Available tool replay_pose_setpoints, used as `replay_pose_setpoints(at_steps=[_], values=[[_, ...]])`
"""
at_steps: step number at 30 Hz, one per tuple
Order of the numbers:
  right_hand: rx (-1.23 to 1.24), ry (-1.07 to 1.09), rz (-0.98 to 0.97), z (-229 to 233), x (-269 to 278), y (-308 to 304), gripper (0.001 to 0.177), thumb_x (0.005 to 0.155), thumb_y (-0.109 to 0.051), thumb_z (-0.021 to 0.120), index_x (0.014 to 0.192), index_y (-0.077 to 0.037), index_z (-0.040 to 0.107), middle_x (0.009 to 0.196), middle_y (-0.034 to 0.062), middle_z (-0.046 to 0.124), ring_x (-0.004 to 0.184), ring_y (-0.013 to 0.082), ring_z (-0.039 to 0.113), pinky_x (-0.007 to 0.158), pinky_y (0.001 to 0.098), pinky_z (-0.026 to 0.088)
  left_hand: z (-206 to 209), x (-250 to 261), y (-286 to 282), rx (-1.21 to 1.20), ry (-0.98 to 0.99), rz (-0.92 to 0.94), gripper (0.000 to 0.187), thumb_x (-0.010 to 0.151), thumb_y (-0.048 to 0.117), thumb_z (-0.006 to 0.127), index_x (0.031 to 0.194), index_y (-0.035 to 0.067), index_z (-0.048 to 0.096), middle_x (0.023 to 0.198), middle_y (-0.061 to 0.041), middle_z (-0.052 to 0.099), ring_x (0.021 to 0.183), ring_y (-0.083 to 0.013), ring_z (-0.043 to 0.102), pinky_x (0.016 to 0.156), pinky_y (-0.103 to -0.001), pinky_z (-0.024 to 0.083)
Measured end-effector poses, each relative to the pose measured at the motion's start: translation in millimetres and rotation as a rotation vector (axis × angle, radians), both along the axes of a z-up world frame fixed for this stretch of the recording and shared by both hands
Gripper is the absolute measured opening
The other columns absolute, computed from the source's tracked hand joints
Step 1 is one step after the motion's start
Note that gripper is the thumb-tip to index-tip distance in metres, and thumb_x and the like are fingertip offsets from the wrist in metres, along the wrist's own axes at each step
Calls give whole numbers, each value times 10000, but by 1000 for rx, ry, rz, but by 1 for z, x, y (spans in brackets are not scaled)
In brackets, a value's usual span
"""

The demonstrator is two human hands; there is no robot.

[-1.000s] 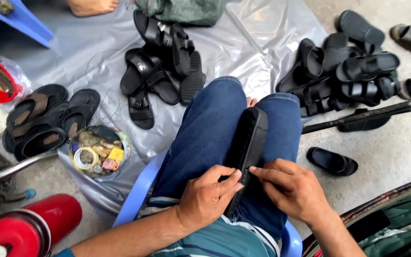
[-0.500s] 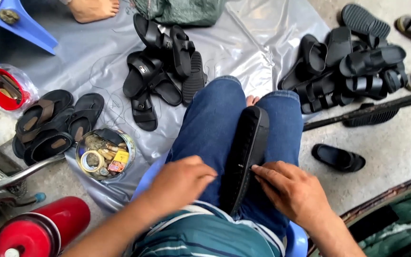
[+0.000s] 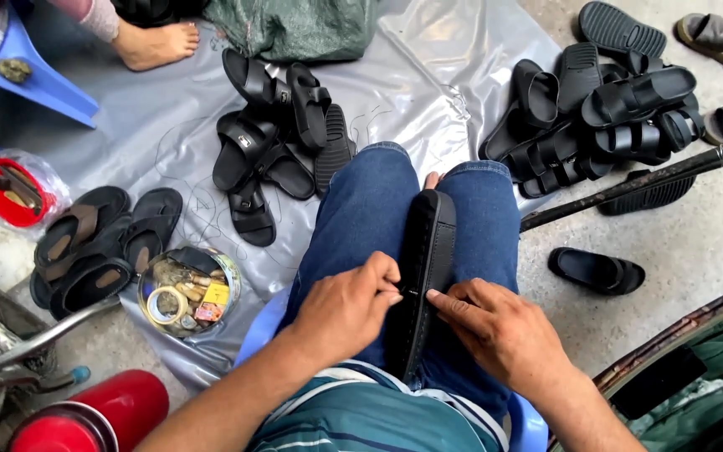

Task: Hand-sewing the sole of a black sandal using a needle and thread.

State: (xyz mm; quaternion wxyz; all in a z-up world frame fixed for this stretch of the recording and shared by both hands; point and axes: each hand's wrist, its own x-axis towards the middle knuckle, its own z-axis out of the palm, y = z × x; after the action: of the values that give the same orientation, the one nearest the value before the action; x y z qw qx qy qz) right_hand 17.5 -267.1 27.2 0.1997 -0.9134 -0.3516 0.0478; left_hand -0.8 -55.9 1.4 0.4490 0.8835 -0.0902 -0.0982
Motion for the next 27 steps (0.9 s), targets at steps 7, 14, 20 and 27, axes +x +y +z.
replay_pose_setpoints(at_steps=[7, 14, 20, 27], values=[[28, 44, -22, -1, 0, -1, 333, 719, -144, 642, 1049, -192, 649, 837, -25, 582, 615, 129, 564, 511, 259, 467, 12, 0, -3, -21, 107, 17, 207, 766, 98, 572, 939, 98, 458, 755, -17, 676, 620, -208, 674, 525, -343, 506], [-11, 25, -22, -6, -3, -3, 361, 708, -128, 642, 1061, -200, 643, 852, -29, 576, 609, 119, 559, 494, 253, 469, 23, -2, -9, -49, 133, -100, 251, 756, 34, 518, 988, 130, 504, 583, 29, 565, 500, -162, 597, 470, -335, 480], [-255, 121, 32, 0, 1, -10, 514, 686, -167, 611, 1189, -252, 549, 837, -22, 513, 597, 148, 582, 444, 288, 483, 23, 3, -5, 146, -8, -248, 496, 740, -12, 467, 1175, 189, 597, 698, -69, 454, 372, -222, 462, 337, -348, 450], [-488, 217, -242, 44, 15, -53, 532, 736, -255, 583, 1202, -502, 514, 718, -81, 545, 484, 128, 549, 470, 288, 473, 25, 8, 0, 163, -4, -249, 478, 759, -27, 464, 1117, 229, 650, 801, -43, 513, 523, -181, 536, 494, -309, 489]])
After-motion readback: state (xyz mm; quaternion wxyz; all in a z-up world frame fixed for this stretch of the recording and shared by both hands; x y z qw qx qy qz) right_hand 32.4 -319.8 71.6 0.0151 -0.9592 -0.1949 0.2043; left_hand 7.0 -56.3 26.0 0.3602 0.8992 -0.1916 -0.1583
